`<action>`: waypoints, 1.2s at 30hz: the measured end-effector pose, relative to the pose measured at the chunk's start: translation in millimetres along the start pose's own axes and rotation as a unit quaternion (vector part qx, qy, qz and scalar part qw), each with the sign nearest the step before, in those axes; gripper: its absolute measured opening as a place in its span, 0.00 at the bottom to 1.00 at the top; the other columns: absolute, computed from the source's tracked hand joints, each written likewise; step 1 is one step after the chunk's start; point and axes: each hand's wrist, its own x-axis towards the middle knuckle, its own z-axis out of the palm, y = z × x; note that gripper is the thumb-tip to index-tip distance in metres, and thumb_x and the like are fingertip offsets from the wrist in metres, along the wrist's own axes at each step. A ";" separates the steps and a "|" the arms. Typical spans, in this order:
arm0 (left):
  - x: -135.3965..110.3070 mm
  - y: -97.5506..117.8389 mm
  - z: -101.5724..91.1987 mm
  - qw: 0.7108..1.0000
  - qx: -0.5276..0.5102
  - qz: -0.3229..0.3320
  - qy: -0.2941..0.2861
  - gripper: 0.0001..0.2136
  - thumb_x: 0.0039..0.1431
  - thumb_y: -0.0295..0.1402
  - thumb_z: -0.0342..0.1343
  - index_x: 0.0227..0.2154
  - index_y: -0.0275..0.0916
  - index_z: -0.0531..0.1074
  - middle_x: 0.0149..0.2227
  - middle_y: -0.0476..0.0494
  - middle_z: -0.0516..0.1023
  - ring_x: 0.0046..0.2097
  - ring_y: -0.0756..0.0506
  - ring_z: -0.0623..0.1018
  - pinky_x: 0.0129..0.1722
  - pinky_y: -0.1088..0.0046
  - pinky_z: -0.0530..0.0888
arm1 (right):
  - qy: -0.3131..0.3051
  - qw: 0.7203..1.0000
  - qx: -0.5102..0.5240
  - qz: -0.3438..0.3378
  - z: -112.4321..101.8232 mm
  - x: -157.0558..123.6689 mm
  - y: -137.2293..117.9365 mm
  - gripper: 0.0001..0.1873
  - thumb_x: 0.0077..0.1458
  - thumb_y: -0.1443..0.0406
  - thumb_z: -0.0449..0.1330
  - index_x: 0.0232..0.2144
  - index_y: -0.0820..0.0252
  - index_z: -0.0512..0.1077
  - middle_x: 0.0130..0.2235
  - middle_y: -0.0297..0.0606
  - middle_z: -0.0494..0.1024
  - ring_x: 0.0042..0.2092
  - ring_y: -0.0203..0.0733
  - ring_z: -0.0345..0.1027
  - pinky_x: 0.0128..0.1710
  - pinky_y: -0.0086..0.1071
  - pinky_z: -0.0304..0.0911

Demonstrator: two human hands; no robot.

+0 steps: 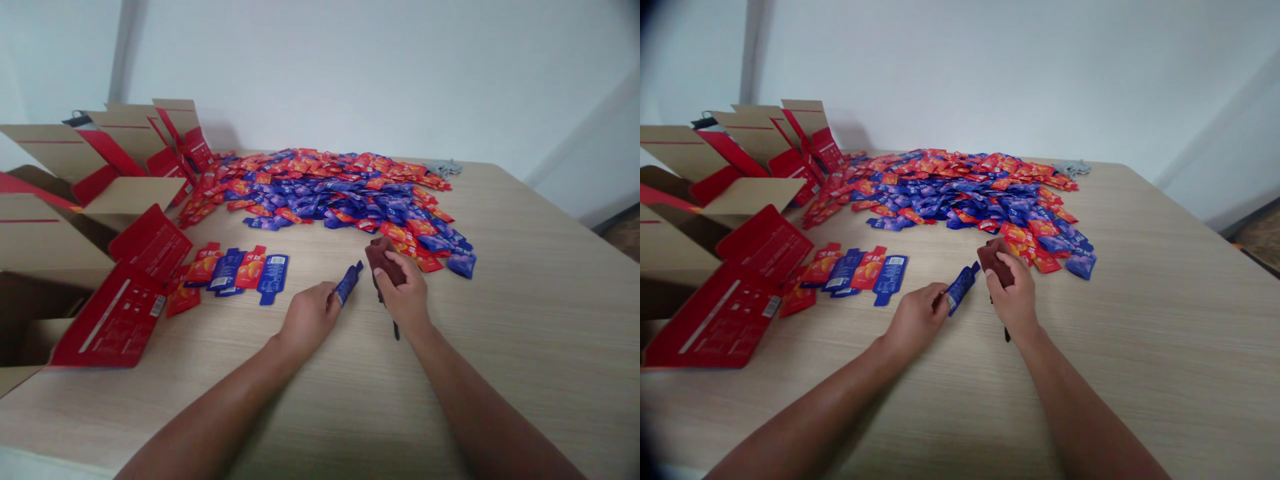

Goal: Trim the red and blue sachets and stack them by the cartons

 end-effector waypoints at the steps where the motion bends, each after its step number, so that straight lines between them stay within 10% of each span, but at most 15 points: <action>1: 1.3 -3.3 1.5 0.999 -0.021 -0.030 0.000 0.11 0.71 0.32 0.54 0.51 0.40 0.76 0.36 0.45 0.85 0.37 0.44 0.83 0.37 0.70 0.73 | -0.013 1.000 0.011 -0.017 -0.2 -2.0 -3.3 0.20 0.62 0.58 0.65 0.55 0.54 0.77 0.57 0.46 0.80 0.59 0.54 0.74 0.63 0.54 0.69; 9: 4.2 -6.6 0.7 0.996 0.079 -0.030 -0.039 0.05 0.68 0.31 0.55 0.40 0.41 0.76 0.42 0.42 0.82 0.43 0.42 0.82 0.41 0.68 0.73 | -0.322 0.940 -0.028 -0.109 4.1 -19.2 -18.7 0.22 0.61 0.68 0.63 0.56 0.51 0.77 0.60 0.43 0.77 0.59 0.50 0.74 0.61 0.47 0.71; 19: -5.4 4.5 1.3 0.994 0.096 -0.018 -0.042 0.11 0.68 0.41 0.60 0.46 0.40 0.74 0.47 0.40 0.79 0.47 0.40 0.81 0.43 0.66 0.76 | -0.312 0.941 -0.095 -0.087 9.7 -21.1 -14.3 0.23 0.61 0.67 0.63 0.58 0.53 0.76 0.73 0.46 0.66 0.71 0.54 0.63 0.70 0.53 0.63; 36: -3.9 0.7 2.5 0.994 0.058 0.065 -0.060 0.10 0.72 0.32 0.56 0.40 0.42 0.83 0.46 0.43 0.80 0.45 0.45 0.80 0.46 0.71 0.76 | -0.306 0.932 -0.167 -0.104 8.7 -17.1 -15.0 0.26 0.68 0.68 0.56 0.66 0.55 0.72 0.76 0.46 0.61 0.63 0.60 0.72 0.63 0.59 0.69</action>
